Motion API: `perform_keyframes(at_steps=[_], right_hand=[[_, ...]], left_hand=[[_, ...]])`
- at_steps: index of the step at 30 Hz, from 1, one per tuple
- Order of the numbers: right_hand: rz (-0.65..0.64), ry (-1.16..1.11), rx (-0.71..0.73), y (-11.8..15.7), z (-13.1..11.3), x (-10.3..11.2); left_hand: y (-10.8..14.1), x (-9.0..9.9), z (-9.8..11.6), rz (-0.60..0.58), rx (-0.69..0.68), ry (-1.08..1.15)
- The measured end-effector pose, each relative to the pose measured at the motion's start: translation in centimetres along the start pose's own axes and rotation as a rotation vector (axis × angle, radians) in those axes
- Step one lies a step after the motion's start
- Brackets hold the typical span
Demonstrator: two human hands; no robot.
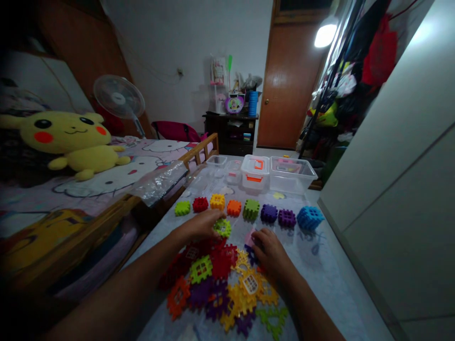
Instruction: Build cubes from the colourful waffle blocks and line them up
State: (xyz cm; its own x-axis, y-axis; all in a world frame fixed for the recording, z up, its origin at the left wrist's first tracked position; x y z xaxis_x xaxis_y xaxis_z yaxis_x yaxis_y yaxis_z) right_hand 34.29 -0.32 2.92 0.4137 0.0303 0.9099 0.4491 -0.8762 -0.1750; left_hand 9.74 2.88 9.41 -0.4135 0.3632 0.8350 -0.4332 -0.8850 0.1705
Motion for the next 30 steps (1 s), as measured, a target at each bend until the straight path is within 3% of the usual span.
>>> perform_keyframes(at_steps=[10, 18, 25, 30], right_hand=[[0.007, 0.001, -0.014, 0.1, 0.1, -0.2], [0.024, -0.009, -0.018, 0.1, 0.2, -0.4], [0.031, -0.023, -0.017, 0.1, 0.2, -0.4], [0.01, -0.021, -0.019, 0.1, 0.1, -0.2]], left_hand=[[-1.9, -0.5, -0.2, -0.15, 0.078, -0.13], [-2.4, -0.7, -0.2, -0.12, 0.023, -0.191], [0.9, 0.6, -1.1, 0.054, -0.069, -0.086], [4.1, 4.0, -5.4, 0.176, 0.016, -0.057]])
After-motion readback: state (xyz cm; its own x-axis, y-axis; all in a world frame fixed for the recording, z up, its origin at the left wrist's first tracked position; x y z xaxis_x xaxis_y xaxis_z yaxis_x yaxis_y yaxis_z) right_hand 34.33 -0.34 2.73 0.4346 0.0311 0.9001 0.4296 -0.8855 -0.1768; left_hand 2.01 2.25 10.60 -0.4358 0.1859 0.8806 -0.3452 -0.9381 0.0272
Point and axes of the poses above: each hand's wrist, its own y-axis away from the middle knuckle, its own x-axis out of the back of the hand, z = x × y, the point moved 1 cm from there along -y, towards the middle knuckle, and after that the axes turned 13 degrees about y, right-handed, at the moved point
